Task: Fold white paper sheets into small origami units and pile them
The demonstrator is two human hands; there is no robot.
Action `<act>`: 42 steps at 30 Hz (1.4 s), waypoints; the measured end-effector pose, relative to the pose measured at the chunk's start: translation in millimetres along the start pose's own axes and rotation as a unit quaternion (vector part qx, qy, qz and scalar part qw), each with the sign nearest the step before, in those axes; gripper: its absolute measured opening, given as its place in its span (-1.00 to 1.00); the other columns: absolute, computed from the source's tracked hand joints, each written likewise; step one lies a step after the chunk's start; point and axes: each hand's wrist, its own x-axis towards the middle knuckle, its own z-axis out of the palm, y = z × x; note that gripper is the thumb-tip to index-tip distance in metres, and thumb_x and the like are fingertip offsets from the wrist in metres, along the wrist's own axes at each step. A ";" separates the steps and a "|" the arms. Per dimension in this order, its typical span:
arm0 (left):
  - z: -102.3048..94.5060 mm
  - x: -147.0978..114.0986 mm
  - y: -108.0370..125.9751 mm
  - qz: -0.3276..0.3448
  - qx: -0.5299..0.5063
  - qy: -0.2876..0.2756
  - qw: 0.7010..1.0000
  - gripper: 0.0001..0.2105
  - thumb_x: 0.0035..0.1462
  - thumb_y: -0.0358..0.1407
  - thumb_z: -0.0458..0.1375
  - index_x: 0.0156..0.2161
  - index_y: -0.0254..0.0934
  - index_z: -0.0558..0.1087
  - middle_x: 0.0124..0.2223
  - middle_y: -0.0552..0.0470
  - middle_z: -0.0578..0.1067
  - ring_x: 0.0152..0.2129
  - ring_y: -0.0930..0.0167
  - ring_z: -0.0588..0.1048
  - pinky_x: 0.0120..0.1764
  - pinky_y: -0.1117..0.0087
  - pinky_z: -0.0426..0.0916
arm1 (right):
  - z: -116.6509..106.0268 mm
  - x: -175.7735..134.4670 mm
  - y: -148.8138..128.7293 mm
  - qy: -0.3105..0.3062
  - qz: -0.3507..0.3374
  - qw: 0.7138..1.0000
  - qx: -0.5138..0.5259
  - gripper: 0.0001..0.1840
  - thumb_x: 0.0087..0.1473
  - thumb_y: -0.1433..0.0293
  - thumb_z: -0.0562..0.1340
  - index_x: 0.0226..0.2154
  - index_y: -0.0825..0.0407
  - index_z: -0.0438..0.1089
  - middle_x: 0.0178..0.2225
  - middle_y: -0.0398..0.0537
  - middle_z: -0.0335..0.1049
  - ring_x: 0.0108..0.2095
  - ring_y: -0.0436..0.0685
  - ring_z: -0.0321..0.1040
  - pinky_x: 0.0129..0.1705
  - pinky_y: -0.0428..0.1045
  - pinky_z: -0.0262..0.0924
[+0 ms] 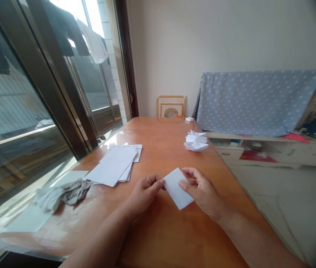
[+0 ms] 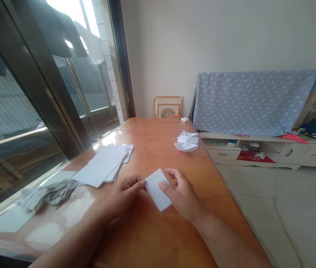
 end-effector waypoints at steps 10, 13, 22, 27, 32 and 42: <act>8.9 -9.7 -6.7 -0.020 0.067 -0.089 0.994 -0.78 0.23 -0.21 0.13 -0.37 -0.32 0.42 -0.46 0.10 0.38 -0.49 0.49 0.30 -0.43 0.49 0.17 | -0.4 -6.0 -15.0 -0.148 0.043 0.988 0.028 -0.73 0.12 0.17 0.31 -0.30 0.06 0.46 -0.41 -0.16 0.36 -0.41 0.01 0.25 -0.39 -0.09 0.15; 12.7 -9.9 -10.7 -0.006 0.082 -0.106 0.991 -0.76 0.24 -0.18 0.12 -0.37 -0.33 0.42 -0.46 0.11 0.35 -0.50 0.50 0.28 -0.45 0.49 0.14 | 2.5 -7.5 -16.2 -0.158 0.015 0.986 -0.049 -0.77 0.12 0.24 0.29 -0.40 0.07 0.47 -0.46 -0.16 0.36 -0.42 0.01 0.24 -0.41 -0.10 0.13; 13.4 -10.8 -8.7 -0.006 0.057 -0.079 0.995 -0.77 0.23 -0.21 0.11 -0.40 -0.31 0.40 -0.46 0.11 0.36 -0.49 0.49 0.29 -0.42 0.49 0.16 | -8.5 -5.8 -16.1 -0.169 0.018 0.984 -0.059 -0.69 0.14 0.14 0.25 -0.40 0.05 0.46 -0.47 -0.16 0.34 -0.45 0.02 0.21 -0.44 -0.09 0.10; 7.9 -10.6 -7.2 -0.012 0.043 -0.069 0.997 -0.77 0.23 -0.22 0.10 -0.42 -0.30 0.36 -0.47 0.12 0.34 -0.51 0.49 0.27 -0.43 0.48 0.16 | -31.9 3.4 -13.7 -0.158 0.024 0.986 -0.047 -0.69 0.11 0.14 0.27 -0.45 0.05 0.43 -0.47 -0.16 0.33 -0.42 0.03 0.19 -0.35 -0.06 0.11; 8.2 -10.2 -4.2 -0.022 0.070 -0.070 0.995 -0.76 0.23 -0.20 0.10 -0.42 -0.30 0.36 -0.48 0.12 0.34 -0.50 0.49 0.28 -0.44 0.48 0.16 | -27.8 1.9 -16.6 -0.110 0.011 0.994 -0.014 -0.68 0.14 0.11 0.25 -0.39 0.04 0.44 -0.40 -0.14 0.36 -0.35 0.06 0.24 -0.28 -0.05 0.16; 12.5 -6.7 -4.9 -0.040 0.036 -0.100 0.994 -0.62 0.25 -0.03 0.10 -0.41 -0.32 0.38 -0.45 0.08 0.37 -0.51 0.48 0.31 -0.47 0.47 0.15 | -2.8 -5.2 -9.3 -0.124 0.058 0.990 0.028 -0.59 0.13 0.03 0.26 -0.41 0.05 0.40 -0.49 -0.17 0.34 -0.47 0.02 0.24 -0.44 -0.08 0.13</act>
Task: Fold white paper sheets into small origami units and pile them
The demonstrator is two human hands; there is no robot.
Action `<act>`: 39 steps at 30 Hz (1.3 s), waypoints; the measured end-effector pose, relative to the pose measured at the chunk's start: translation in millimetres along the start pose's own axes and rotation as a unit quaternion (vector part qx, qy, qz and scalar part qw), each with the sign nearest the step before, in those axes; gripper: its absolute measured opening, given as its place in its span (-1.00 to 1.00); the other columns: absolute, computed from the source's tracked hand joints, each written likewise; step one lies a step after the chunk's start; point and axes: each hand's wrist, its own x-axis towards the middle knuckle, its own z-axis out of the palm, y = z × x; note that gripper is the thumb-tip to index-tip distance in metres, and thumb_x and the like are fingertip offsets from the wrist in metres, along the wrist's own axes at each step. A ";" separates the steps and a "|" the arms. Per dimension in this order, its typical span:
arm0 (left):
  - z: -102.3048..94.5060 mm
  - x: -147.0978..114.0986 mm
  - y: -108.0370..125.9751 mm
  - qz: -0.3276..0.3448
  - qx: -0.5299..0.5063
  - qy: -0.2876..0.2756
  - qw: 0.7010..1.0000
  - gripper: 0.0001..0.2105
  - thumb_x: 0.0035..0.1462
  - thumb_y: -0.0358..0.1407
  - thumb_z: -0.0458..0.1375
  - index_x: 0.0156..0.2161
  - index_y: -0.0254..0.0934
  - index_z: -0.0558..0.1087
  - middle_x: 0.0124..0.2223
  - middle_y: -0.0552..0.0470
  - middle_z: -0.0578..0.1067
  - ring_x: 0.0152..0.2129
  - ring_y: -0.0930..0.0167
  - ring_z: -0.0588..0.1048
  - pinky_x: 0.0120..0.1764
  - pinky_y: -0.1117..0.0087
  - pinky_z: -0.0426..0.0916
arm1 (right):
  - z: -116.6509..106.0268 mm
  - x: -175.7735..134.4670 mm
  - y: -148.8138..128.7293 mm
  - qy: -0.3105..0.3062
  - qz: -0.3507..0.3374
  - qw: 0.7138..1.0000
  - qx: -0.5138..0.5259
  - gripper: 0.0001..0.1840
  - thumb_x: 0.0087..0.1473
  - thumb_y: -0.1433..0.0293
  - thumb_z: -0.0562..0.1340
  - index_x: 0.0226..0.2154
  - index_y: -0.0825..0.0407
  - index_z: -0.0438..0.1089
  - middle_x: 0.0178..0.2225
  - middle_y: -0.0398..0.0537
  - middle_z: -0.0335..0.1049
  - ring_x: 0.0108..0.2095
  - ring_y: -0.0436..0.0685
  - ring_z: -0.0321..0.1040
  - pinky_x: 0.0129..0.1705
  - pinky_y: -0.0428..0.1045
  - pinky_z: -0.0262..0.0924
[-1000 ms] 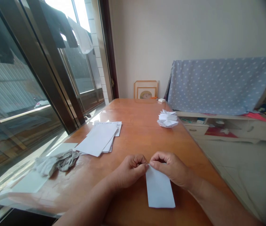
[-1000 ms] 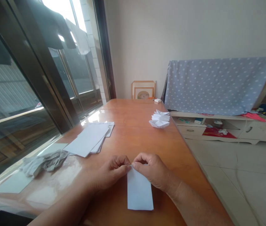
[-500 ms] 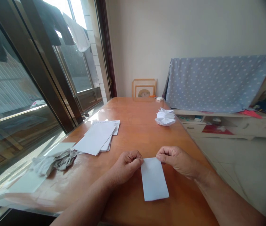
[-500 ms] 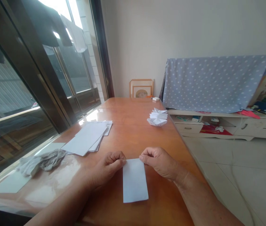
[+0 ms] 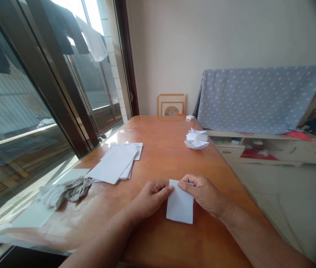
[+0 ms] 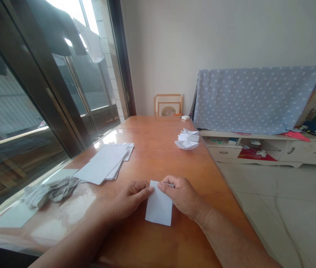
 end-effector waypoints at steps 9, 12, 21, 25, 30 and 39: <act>3.4 0.8 -4.8 0.002 0.004 -0.024 1.000 -0.60 0.23 0.01 0.12 -0.42 -0.32 0.39 -0.47 0.07 0.38 -0.55 0.49 0.29 -0.50 0.48 0.13 | 2.9 2.1 0.1 0.036 0.013 0.999 0.028 -0.60 0.07 0.03 0.31 -0.42 0.05 0.44 -0.52 -0.17 0.34 -0.51 0.02 0.20 -0.48 -0.07 0.10; 3.3 0.1 -5.2 -0.001 0.027 -0.034 0.999 -0.63 0.22 -0.02 0.13 -0.42 -0.32 0.42 -0.51 0.09 0.35 -0.58 0.50 0.26 -0.52 0.48 0.10 | -3.8 5.9 1.8 0.072 0.016 0.994 0.077 -0.58 0.03 0.01 0.33 -0.43 0.05 0.43 -0.54 -0.18 0.33 -0.53 0.01 0.19 -0.49 -0.06 0.09; 1.9 -6.5 4.5 -0.007 0.053 -0.036 0.998 -0.84 0.14 -0.30 0.15 -0.43 -0.31 0.44 -0.45 0.07 0.44 -0.49 0.46 0.36 -0.45 0.47 0.18 | -40.0 16.1 4.9 0.159 0.031 0.973 0.164 -0.59 -0.06 0.07 0.42 -0.42 0.07 0.43 -0.49 -0.11 0.39 -0.48 0.05 0.28 -0.42 -0.04 0.15; 2.9 -3.6 6.9 0.002 -0.005 0.040 0.999 -0.82 0.19 -0.20 0.16 -0.34 -0.29 0.41 -0.40 0.08 0.43 -0.45 0.46 0.37 -0.40 0.47 0.24 | -31.2 10.9 3.4 0.063 0.059 0.987 0.137 -0.58 -0.05 0.05 0.40 -0.42 0.08 0.43 -0.52 -0.12 0.38 -0.52 0.03 0.24 -0.46 -0.05 0.11; 6.4 4.3 -13.6 0.030 -0.107 -0.001 0.994 -0.75 0.14 -0.17 0.26 -0.18 -0.29 0.39 -0.28 0.01 0.47 -0.39 0.44 0.44 -0.33 0.44 0.29 | -6.5 5.2 3.5 -0.022 0.062 0.995 0.073 -0.59 -0.01 0.04 0.37 -0.43 0.07 0.44 -0.51 -0.13 0.38 -0.51 0.01 0.22 -0.46 -0.07 0.08; 1.6 8.5 -20.8 -0.005 -0.180 0.046 0.983 -0.60 0.10 -0.26 0.30 -0.02 -0.22 0.26 -0.37 0.14 0.39 -0.47 0.49 0.39 -0.38 0.46 0.22 | -14.8 12.2 8.2 0.046 0.067 0.979 0.185 -0.59 0.13 0.05 0.25 -0.18 0.03 0.49 -0.38 -0.08 0.47 -0.40 0.08 0.35 -0.37 -0.03 0.18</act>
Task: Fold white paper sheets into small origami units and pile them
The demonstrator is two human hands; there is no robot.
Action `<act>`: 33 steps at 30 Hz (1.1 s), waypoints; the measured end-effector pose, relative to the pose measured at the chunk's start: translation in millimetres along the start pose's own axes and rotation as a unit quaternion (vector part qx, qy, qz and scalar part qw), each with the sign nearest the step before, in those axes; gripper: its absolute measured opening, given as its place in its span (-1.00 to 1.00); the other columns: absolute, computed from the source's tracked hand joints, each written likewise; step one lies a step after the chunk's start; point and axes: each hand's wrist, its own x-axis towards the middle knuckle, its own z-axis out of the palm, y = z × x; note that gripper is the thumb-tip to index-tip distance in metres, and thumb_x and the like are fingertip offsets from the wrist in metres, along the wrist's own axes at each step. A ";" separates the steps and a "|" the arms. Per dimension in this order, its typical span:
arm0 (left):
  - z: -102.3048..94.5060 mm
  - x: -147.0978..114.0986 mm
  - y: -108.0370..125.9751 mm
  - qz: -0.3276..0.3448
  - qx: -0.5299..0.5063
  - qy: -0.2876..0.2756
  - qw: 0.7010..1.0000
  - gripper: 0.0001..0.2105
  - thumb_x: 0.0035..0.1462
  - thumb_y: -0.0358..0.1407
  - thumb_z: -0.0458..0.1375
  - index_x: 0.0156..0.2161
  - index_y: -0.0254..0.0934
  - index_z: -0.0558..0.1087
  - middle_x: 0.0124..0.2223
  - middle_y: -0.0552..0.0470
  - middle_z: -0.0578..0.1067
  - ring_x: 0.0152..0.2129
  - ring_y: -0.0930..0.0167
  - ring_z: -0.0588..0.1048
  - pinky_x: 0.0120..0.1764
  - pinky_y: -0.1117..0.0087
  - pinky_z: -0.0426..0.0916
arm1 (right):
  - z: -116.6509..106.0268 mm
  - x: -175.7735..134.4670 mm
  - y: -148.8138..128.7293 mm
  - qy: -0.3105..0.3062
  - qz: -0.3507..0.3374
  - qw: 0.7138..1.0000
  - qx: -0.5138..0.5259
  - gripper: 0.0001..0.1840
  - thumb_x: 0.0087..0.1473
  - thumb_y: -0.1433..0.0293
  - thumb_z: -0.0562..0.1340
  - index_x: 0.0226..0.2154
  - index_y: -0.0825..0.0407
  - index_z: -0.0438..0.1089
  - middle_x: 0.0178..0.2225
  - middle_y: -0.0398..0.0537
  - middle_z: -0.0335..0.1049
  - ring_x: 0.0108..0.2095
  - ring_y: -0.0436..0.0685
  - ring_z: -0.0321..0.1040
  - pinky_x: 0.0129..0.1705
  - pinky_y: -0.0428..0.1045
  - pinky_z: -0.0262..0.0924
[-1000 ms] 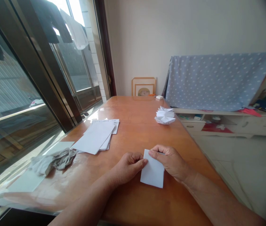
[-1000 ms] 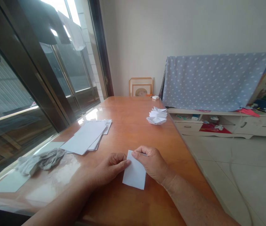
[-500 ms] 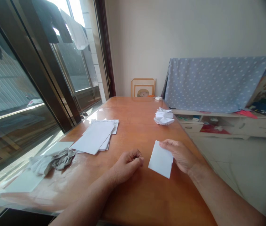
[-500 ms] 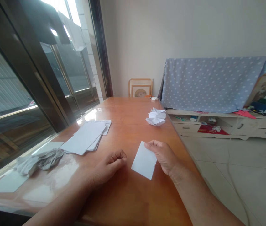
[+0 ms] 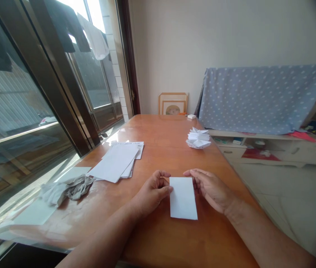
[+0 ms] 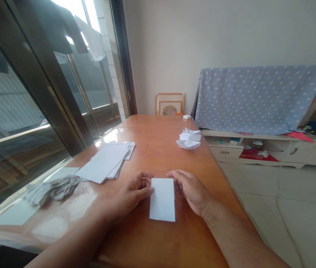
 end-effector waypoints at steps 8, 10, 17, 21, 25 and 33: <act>-3.1 -1.9 2.5 0.000 -0.049 -0.029 0.998 -0.57 0.14 -0.30 0.28 0.08 -0.17 0.27 -0.40 0.18 0.33 -0.47 0.52 0.33 -0.37 0.47 0.16 | -0.8 -1.5 -3.0 -0.066 0.052 0.994 0.069 -0.64 0.15 0.08 0.26 -0.22 0.03 0.49 -0.40 -0.09 0.45 -0.43 0.05 0.33 -0.41 -0.06 0.18; -3.3 -1.8 2.7 0.002 -0.059 -0.032 0.998 -0.56 0.14 -0.31 0.28 0.10 -0.15 0.29 -0.39 0.17 0.32 -0.46 0.52 0.33 -0.35 0.46 0.16 | -1.2 -1.7 -3.1 -0.074 0.056 0.993 0.075 -0.65 0.16 0.09 0.26 -0.22 0.05 0.48 -0.38 -0.07 0.45 -0.42 0.04 0.33 -0.41 -0.06 0.17; -2.0 -2.7 6.4 -0.005 -0.092 -0.044 0.995 -0.58 0.08 -0.31 0.33 0.07 -0.18 0.44 -0.41 0.17 0.28 -0.47 0.54 0.28 -0.33 0.47 0.15 | -3.5 1.3 1.2 -0.079 0.070 0.990 0.095 -0.72 0.15 0.16 0.29 -0.25 0.04 0.47 -0.42 -0.11 0.41 -0.44 0.03 0.30 -0.39 -0.05 0.19; -2.6 -2.6 6.3 -0.011 -0.100 -0.050 0.994 -0.64 0.07 -0.31 0.34 0.00 -0.21 0.45 -0.42 0.17 0.29 -0.49 0.54 0.27 -0.36 0.47 0.12 | -2.7 2.5 6.9 -0.050 0.022 0.998 0.025 -0.67 0.17 0.09 0.26 -0.30 0.03 0.45 -0.44 -0.14 0.39 -0.46 0.02 0.27 -0.39 -0.05 0.18; -4.3 -1.5 5.0 -0.013 -0.091 -0.051 0.994 -0.65 0.11 -0.31 0.31 0.00 -0.20 0.41 -0.42 0.17 0.30 -0.49 0.54 0.27 -0.36 0.48 0.12 | 2.3 0.6 8.8 0.006 -0.065 0.990 -0.127 -0.61 0.19 0.04 0.22 -0.22 0.02 0.45 -0.45 -0.15 0.40 -0.48 0.02 0.26 -0.43 -0.06 0.14; -4.4 0.6 0.3 0.001 -0.014 -0.040 0.999 -0.64 0.11 -0.23 0.31 0.01 -0.18 0.40 -0.37 0.13 0.37 -0.45 0.49 0.34 -0.34 0.46 0.19 | 3.0 -5.8 -2.8 -0.052 -0.026 0.998 -0.035 -0.65 0.14 0.18 0.27 -0.06 0.00 0.42 -0.35 -0.12 0.44 -0.41 0.02 0.30 -0.36 -0.07 0.19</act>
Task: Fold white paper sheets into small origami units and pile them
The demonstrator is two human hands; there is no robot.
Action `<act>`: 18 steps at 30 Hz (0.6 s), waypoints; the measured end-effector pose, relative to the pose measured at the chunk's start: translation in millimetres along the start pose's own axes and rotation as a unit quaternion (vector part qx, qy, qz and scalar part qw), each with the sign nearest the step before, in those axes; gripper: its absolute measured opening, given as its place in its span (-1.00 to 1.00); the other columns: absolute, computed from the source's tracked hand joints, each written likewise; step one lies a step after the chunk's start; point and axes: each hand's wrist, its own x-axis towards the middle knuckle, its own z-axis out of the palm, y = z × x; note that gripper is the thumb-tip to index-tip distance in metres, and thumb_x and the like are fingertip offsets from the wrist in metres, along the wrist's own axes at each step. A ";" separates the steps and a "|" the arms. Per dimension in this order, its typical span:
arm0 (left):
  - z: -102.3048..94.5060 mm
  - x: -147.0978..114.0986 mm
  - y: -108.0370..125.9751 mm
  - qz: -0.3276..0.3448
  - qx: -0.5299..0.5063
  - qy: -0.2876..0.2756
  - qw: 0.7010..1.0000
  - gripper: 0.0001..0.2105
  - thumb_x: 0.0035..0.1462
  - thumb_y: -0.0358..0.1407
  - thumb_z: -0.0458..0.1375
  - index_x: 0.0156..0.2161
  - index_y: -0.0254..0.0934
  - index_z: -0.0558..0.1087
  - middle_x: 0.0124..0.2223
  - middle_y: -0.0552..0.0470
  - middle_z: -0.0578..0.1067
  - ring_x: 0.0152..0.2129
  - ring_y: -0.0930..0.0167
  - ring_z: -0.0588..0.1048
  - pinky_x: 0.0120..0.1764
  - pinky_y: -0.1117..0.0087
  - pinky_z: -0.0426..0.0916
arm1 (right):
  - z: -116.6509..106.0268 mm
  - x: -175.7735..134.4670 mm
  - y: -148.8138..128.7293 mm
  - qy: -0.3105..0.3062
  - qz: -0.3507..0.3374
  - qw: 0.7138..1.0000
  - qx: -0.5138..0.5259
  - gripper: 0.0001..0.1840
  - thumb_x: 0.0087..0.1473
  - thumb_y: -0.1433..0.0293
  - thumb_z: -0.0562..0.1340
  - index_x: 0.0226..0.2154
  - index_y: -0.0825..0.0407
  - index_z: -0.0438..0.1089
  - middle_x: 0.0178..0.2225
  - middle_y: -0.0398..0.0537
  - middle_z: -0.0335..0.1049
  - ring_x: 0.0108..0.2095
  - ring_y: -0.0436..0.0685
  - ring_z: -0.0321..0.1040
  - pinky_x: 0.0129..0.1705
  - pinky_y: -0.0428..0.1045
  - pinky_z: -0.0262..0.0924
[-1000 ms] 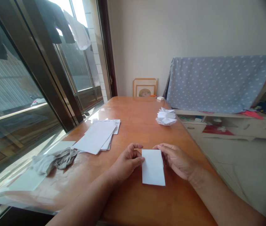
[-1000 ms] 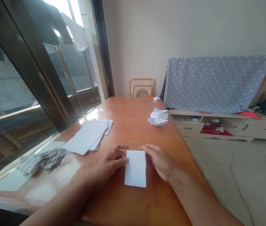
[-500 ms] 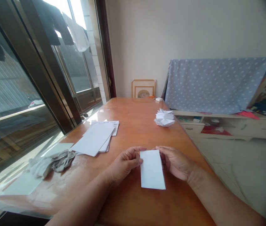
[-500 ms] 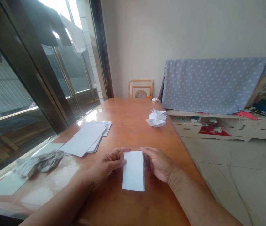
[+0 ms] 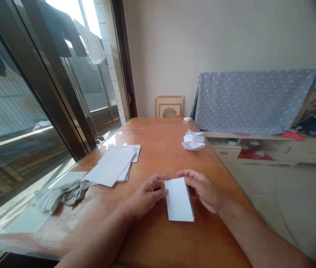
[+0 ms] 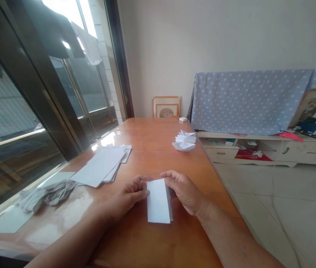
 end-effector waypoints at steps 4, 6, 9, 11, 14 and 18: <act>4.8 -1.7 6.8 0.000 0.037 0.006 0.999 -0.63 0.11 -0.20 0.30 0.02 -0.20 0.41 -0.27 0.06 0.47 -0.37 0.44 0.42 -0.25 0.40 0.29 | -2.3 1.2 -0.1 0.009 -0.011 1.000 -0.004 -0.65 0.10 0.22 0.30 -0.08 0.01 0.42 -0.33 -0.12 0.46 -0.39 0.02 0.31 -0.34 -0.07 0.19; 6.5 -5.6 15.1 0.001 0.078 0.040 0.996 -0.62 0.12 -0.19 0.28 0.03 -0.22 0.43 -0.11 -0.03 0.50 -0.21 0.36 0.46 -0.11 0.32 0.32 | -2.0 2.1 0.8 0.031 -0.028 0.999 -0.015 -0.67 0.10 0.24 0.29 -0.09 0.02 0.42 -0.34 -0.13 0.46 -0.39 0.02 0.32 -0.34 -0.07 0.19; 7.7 -12.9 31.7 0.000 0.155 0.113 0.982 -0.64 0.16 -0.15 0.24 0.04 -0.22 0.45 0.05 -0.10 0.47 0.00 0.26 0.42 0.07 0.22 0.27 | -1.0 2.9 1.8 0.051 -0.035 0.998 -0.029 -0.67 0.09 0.27 0.28 -0.08 0.02 0.40 -0.34 -0.12 0.48 -0.40 0.02 0.33 -0.37 -0.08 0.18; 10.0 -15.4 42.9 0.001 0.190 0.118 0.975 -0.63 0.19 -0.11 0.22 0.05 -0.22 0.45 0.06 -0.11 0.48 0.03 0.24 0.42 0.10 0.20 0.26 | 0.0 2.9 2.3 0.052 -0.033 0.998 -0.035 -0.66 0.09 0.26 0.28 -0.08 0.03 0.40 -0.33 -0.11 0.48 -0.40 0.02 0.33 -0.40 -0.09 0.17; 20.4 -11.4 54.8 0.016 0.254 0.100 0.962 -0.58 0.22 -0.02 0.16 0.09 -0.20 0.42 0.07 -0.12 0.48 0.02 0.22 0.43 0.05 0.19 0.30 | 2.1 2.6 3.9 0.051 -0.020 0.998 -0.043 -0.64 0.08 0.23 0.28 -0.07 0.01 0.39 -0.36 -0.12 0.47 -0.44 0.03 0.33 -0.45 -0.10 0.15; 40.4 5.4 57.0 0.048 0.312 0.048 0.948 -0.49 0.23 0.03 0.13 0.18 -0.18 0.34 0.10 -0.10 0.48 0.00 0.25 0.45 0.03 0.23 0.31 | 3.2 4.4 8.4 0.051 -0.010 0.997 -0.052 -0.61 0.10 0.18 0.26 -0.05 -0.01 0.37 -0.37 -0.12 0.46 -0.44 0.08 0.38 -0.47 -0.07 0.20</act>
